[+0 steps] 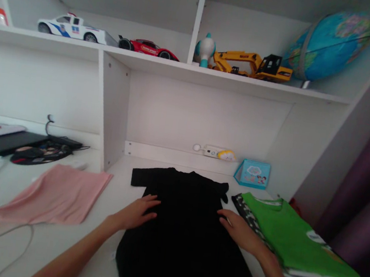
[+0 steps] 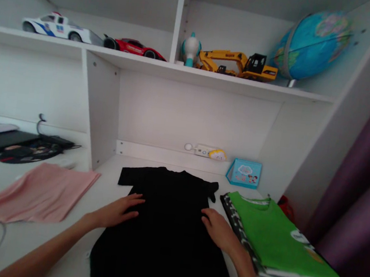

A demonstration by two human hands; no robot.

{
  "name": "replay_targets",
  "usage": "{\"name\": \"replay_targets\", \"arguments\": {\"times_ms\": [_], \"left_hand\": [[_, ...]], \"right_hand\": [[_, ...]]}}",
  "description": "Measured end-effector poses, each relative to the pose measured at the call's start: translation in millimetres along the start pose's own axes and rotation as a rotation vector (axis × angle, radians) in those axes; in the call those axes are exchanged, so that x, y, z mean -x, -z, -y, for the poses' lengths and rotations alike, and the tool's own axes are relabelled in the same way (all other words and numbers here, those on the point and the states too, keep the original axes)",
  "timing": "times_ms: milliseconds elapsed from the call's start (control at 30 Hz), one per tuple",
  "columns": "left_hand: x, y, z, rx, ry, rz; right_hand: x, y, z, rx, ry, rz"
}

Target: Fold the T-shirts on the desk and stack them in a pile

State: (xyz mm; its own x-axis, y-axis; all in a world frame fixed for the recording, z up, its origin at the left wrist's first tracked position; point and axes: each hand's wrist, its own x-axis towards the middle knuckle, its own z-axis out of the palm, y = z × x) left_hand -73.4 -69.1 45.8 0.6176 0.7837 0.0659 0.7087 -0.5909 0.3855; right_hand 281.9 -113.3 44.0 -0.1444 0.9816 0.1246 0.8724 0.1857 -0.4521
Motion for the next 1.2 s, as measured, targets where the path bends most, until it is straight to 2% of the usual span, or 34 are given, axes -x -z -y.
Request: {"name": "replay_targets", "arguments": {"times_ms": [100,167,233,300,367,400,500,567,800,900,967,1067,1133,1200], "left_hand": [[6.0,-5.9,-2.7,-0.090,0.029,0.097],[12.1,-1.0,-2.2,-0.120,0.041,0.094],[15.3,4.7,0.6,-0.137,0.068,0.022],[14.2,5.7,6.4,-0.156,0.102,-0.110],[10.2,0.7,14.8,-0.187,0.131,-0.207],[8.0,-3.4,19.2,-0.205,0.144,-0.215],[3.5,-15.1,30.4,-0.238,0.191,-0.112],[3.1,-19.0,34.9,-0.237,0.204,-0.047],[5.3,-16.8,39.9,-0.211,0.169,-0.027],[5.8,-13.9,42.2,-0.193,0.161,-0.042],[6.5,-10.8,45.5,-0.213,0.200,-0.065],[8.1,-5.8,52.4,-0.251,0.323,-0.093],[9.0,-3.3,56.9,-0.247,0.372,-0.100],[9.6,-2.2,60.4,-0.227,0.381,-0.107]], "right_hand": [[-18.8,-25.9,-5.5,0.056,-0.033,0.031],[-23.6,-32.8,-4.8,0.063,-0.013,0.059],[-29.6,-29.0,-3.8,0.059,0.012,0.075],[-40.7,-18.1,-6.6,0.064,-0.012,0.056],[-56.4,-6.4,-15.0,0.101,-0.115,-0.004],[-64.8,-2.3,-20.6,0.130,-0.182,-0.040],[-87.9,-0.5,-34.7,0.219,-0.347,-0.115],[-100.0,-8.3,-35.4,0.262,-0.376,-0.129],[-118.1,-65.0,11.0,0.267,-0.114,0.032],[-116.5,-81.3,17.0,0.270,-0.097,0.072],[-117.9,-81.0,12.3,0.282,-0.129,0.070],[-124.5,-66.9,9.6,0.283,-0.166,0.072],[-124.6,-55.7,23.2,0.276,-0.155,0.070],[-113.1,-50.7,52.9,0.270,-0.107,0.065]]}}
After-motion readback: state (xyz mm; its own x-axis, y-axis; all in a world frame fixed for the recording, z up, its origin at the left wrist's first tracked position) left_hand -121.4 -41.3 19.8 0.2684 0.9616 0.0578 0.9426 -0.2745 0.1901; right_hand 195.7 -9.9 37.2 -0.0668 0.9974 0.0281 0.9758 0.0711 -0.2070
